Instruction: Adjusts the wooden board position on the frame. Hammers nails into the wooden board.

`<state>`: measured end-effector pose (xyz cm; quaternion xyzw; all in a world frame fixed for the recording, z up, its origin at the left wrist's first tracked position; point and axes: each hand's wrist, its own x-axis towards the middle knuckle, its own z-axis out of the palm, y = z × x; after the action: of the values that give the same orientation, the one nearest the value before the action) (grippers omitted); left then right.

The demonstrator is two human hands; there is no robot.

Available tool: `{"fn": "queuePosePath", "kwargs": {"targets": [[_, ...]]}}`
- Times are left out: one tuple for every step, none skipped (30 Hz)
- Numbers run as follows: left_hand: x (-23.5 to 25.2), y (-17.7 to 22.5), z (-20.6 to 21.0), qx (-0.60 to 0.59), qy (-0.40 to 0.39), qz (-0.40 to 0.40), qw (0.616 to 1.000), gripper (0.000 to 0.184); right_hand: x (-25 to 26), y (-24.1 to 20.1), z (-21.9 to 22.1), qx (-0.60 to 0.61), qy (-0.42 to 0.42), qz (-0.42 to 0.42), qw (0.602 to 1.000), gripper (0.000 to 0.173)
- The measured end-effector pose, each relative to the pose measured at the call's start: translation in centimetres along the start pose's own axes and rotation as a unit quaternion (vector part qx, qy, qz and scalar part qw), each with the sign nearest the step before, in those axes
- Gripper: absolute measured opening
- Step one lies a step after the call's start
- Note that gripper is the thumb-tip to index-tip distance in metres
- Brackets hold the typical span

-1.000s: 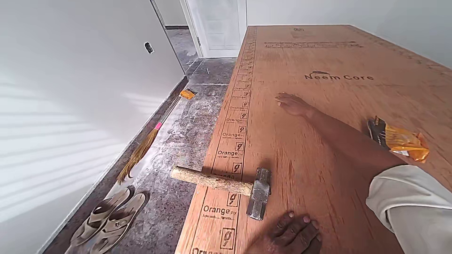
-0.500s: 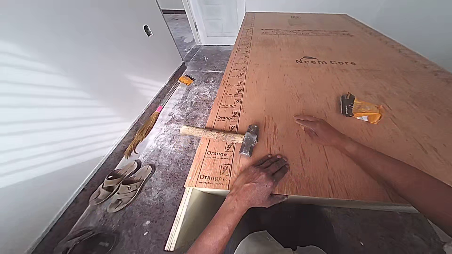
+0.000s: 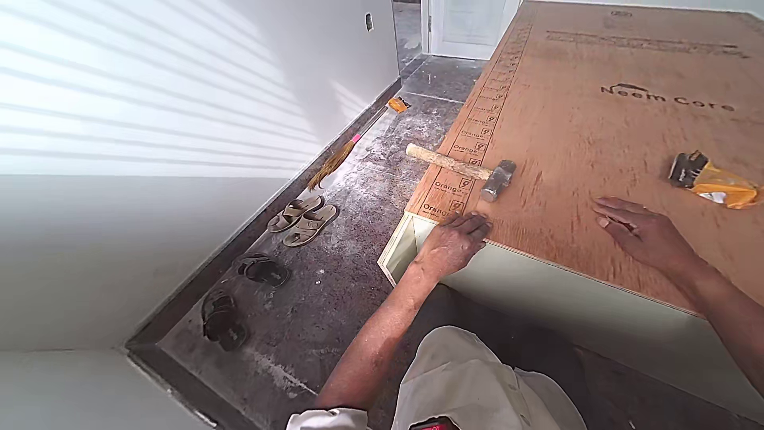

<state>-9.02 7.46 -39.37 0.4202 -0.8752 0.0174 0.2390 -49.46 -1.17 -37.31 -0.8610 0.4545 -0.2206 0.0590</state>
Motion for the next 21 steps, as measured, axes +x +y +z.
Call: {"fn": "queuePosePath", "kwargs": {"targets": [[-1.2,-0.9,-1.0,0.015,0.0,-0.026,1.0,0.034,0.6,-0.8,-0.3,0.011,0.015,0.011,1.0,0.051],[-2.3,-1.6,-2.1,0.031,-0.007,-0.06,0.998,0.035,1.4,-2.0,-0.6,0.02,0.039,0.019,0.999,0.048],[-3.2,-2.3,-3.2,0.048,-0.02,-0.102,0.993,0.037,2.3,-3.6,-0.9,0.034,0.066,0.035,0.997,0.043],[-3.9,-2.9,-4.3,0.065,-0.033,-0.151,0.986,0.044,3.5,-5.9,-1.2,0.058,0.088,0.065,0.992,0.038],[-4.4,-3.4,-5.2,0.075,-0.047,-0.206,0.974,0.051,4.8,-8.6,-1.2,0.098,0.098,0.109,0.984,0.035],[-4.7,-3.8,-5.7,0.075,-0.062,-0.263,0.96,0.059,6.3,-11.5,-1.1,0.165,0.092,0.163,0.968,0.033],[-4.9,-4.3,-5.8,0.064,-0.072,-0.31,0.946,0.064,7.7,-14.4,-0.8,0.248,0.067,0.21,0.943,0.032],[-5.1,-4.8,-5.6,0.04,-0.071,-0.34,0.937,0.066,9.2,-17.0,-0.3,0.341,0.034,0.241,0.908,0.034],[-5.4,-5.1,-5.1,0.006,-0.064,-0.355,0.933,0.066,10.8,-19.1,0.5,0.427,0.001,0.266,0.864,0.038],[-5.5,-5.3,-4.7,-0.031,-0.059,-0.36,0.93,0.066,12.6,-20.9,1.7,0.496,-0.023,0.283,0.82,0.045],[-5.6,-5.4,-4.7,-0.057,-0.053,-0.36,0.93,0.063,14.3,-22.3,2.8,0.541,-0.043,0.3,0.784,0.052],[-5.7,-5.5,-4.7,-0.079,-0.041,-0.36,0.929,0.058,15.9,-23.5,4.0,0.564,-0.051,0.319,0.76,0.058],[-5.8,-5.5,-4.7,-0.091,-0.031,-0.363,0.927,0.055,17.2,-24.4,5.1,0.577,-0.048,0.342,0.74,0.063],[-5.8,-5.5,-4.7,-0.096,-0.023,-0.363,0.926,0.053,18.6,-24.8,6.1,0.586,-0.04,0.367,0.722,0.067],[-5.8,-5.5,-4.8,-0.098,-0.02,-0.367,0.925,0.051,19.9,-24.8,6.8,0.591,-0.036,0.394,0.703,0.068],[-5.8,-5.5,-4.9,-0.098,-0.022,-0.37,0.924,0.051,20.9,-24.6,7.5,0.59,-0.039,0.42,0.688,0.067],[-5.8,-5.5,-4.9,-0.098,-0.021,-0.37,0.924,0.05,21.6,-24.3,8.2,0.586,-0.053,0.441,0.678,0.064],[-5.9,-5.6,-4.8,-0.1,-0.016,-0.368,0.924,0.05,22.1,-24.1,8.8,0.574,-0.062,0.458,0.676,0.06],[-5.9,-5.7,-4.7,-0.105,-0.009,-0.365,0.925,0.049,22.5,-24.1,9.3,0.559,-0.073,0.466,0.681,0.06],[-5.9,-5.8,-4.7,-0.111,-0.004,-0.364,0.925,0.048,22.6,-24.3,9.5,0.547,-0.085,0.469,0.688,0.06],[-5.9,-5.9,-4.7,-0.112,-0.006,-0.368,0.923,0.048,22.6,-24.6,9.7,0.538,-0.089,0.473,0.692,0.059]]}}
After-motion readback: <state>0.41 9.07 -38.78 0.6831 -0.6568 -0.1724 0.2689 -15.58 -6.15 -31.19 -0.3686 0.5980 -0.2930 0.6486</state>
